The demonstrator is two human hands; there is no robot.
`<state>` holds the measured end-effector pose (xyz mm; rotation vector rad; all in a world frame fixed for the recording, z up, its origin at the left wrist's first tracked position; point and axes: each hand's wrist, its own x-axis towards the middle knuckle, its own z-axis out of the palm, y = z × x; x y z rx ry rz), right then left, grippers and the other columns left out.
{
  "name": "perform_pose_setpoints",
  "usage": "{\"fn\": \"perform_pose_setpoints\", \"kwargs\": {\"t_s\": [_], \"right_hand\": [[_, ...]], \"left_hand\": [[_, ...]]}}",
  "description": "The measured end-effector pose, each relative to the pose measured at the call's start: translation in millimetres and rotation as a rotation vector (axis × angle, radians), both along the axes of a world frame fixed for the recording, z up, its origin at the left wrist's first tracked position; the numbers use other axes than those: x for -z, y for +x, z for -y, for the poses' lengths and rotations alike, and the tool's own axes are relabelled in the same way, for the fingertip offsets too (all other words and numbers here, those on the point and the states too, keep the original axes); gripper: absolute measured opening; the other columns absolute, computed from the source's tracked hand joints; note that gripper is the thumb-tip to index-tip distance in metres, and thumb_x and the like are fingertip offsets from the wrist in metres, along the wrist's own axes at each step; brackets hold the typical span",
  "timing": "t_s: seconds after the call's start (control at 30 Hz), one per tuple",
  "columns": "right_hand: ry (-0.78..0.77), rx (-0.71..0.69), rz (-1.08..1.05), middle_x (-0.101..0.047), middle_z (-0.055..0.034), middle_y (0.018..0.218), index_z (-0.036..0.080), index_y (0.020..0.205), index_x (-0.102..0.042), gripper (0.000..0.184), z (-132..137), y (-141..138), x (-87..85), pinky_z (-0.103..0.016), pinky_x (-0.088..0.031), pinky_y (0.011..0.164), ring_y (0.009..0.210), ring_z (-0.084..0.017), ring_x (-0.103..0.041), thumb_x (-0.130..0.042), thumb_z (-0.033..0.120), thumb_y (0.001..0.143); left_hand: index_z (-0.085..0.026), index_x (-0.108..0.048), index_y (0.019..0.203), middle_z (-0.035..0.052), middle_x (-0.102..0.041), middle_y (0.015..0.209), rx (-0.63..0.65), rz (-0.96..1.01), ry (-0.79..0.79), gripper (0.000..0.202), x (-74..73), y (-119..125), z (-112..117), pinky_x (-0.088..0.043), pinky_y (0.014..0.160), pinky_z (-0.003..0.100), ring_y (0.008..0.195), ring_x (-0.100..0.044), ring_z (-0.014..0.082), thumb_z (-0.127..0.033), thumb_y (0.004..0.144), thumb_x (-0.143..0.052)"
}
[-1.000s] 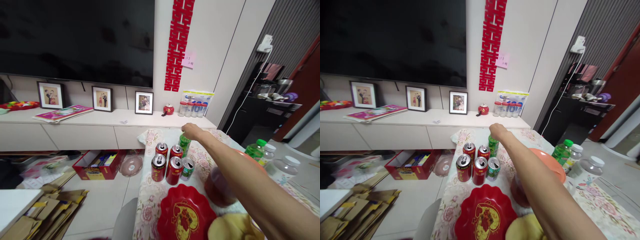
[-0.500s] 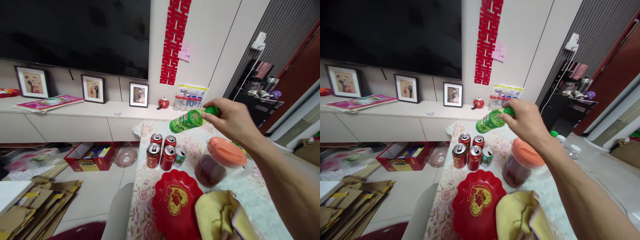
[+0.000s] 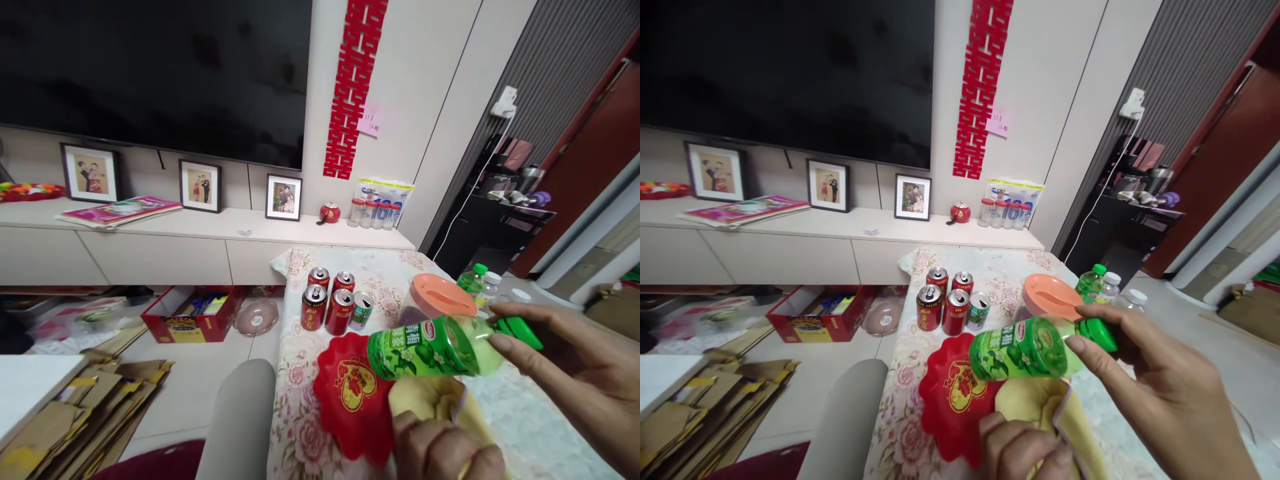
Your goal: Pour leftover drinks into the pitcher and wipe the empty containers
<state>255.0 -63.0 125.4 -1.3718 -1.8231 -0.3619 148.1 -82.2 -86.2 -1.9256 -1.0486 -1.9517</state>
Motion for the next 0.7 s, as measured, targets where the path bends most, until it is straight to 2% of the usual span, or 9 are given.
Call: {"fn": "perform_pose_setpoints", "kwargs": {"t_s": [0.07,0.13,0.23,0.3,0.4,0.57,0.7], "right_hand": [[-0.013,-0.042,-0.013,-0.085,-0.0006,0.09,0.031,0.099,-0.08,0.039,-1,1,5.2,-0.027,-0.061,0.051,0.067,-0.023,-0.08,-0.07,0.066,0.087],[-0.043,-0.078,-0.008,-0.085,0.001,0.087,0.031,0.1,-0.081,0.036,-3,-1,10.0,-0.024,-0.062,0.051,0.065,-0.021,-0.08,-0.07,0.064,0.088],[-0.106,-0.144,-0.009,-0.084,0.0018,0.086,0.031,0.101,-0.08,0.031,-5,-8,14.7,-0.021,-0.062,0.054,0.066,-0.019,-0.08,-0.073,0.059,0.088],[-0.134,-0.203,-0.041,-0.082,0.0023,0.082,0.03,0.098,-0.078,0.028,-6,-14,15.5,-0.02,-0.061,0.053,0.064,-0.017,-0.078,-0.074,0.056,0.088],[-0.139,-0.27,-0.08,-0.081,0.0037,0.079,0.029,0.094,-0.077,0.023,-7,-23,14.5,-0.018,-0.06,0.053,0.062,-0.015,-0.076,-0.076,0.052,0.087],[-0.159,-0.32,-0.05,-0.077,0.0046,0.079,0.03,0.092,-0.074,0.014,-9,-42,16.1,-0.019,-0.059,0.056,0.066,-0.014,-0.075,-0.076,0.043,0.087],[-0.145,-0.341,-0.05,-0.079,0.004,0.09,0.032,0.102,-0.073,0.012,-16,-50,22.3,-0.021,-0.061,0.065,0.077,-0.015,-0.077,-0.072,0.038,0.092]], "left_hand": [[-0.03,-0.068,0.103,0.0035,-0.072,0.082,-0.19,0.222,0.123,0.027,-1.2,-6,-8,-0.056,0.087,0.044,0.081,-0.069,0.0241,-0.051,0.087,-0.073],[-0.029,-0.064,0.114,0.0071,-0.073,0.094,-0.29,0.263,0.15,0.046,-5.6,-18,-16,-0.055,0.091,0.046,0.094,-0.07,0.0282,-0.063,0.084,-0.071],[-0.023,-0.057,0.131,0.0173,-0.071,0.121,-0.28,0.158,-0.06,0.072,-14.6,-39,-21,-0.056,0.097,0.051,0.118,-0.067,0.0364,-0.067,0.078,-0.077],[-0.017,-0.053,0.138,0.023,-0.066,0.132,-0.264,0.117,-0.15,0.081,-18.3,-48,-23,-0.056,0.099,0.053,0.126,-0.064,0.04,-0.065,0.078,-0.077],[-0.014,-0.049,0.144,0.0239,-0.066,0.136,-0.271,0.087,-0.193,0.077,-17.2,-55,-29,-0.056,0.099,0.054,0.126,-0.065,0.0391,-0.059,0.086,-0.07],[-0.012,-0.052,0.14,0.0178,-0.077,0.113,-0.323,0.016,-0.237,0.057,-10.7,-62,-45,-0.06,0.086,0.046,0.102,-0.076,0.0322,-0.047,0.096,-0.054],[-0.014,-0.056,0.135,0.0155,-0.078,0.106,-0.32,0.048,-0.306,0.05,-12.2,-63,-50,-0.061,0.081,0.046,0.093,-0.077,0.031,-0.041,0.093,-0.054]]}}
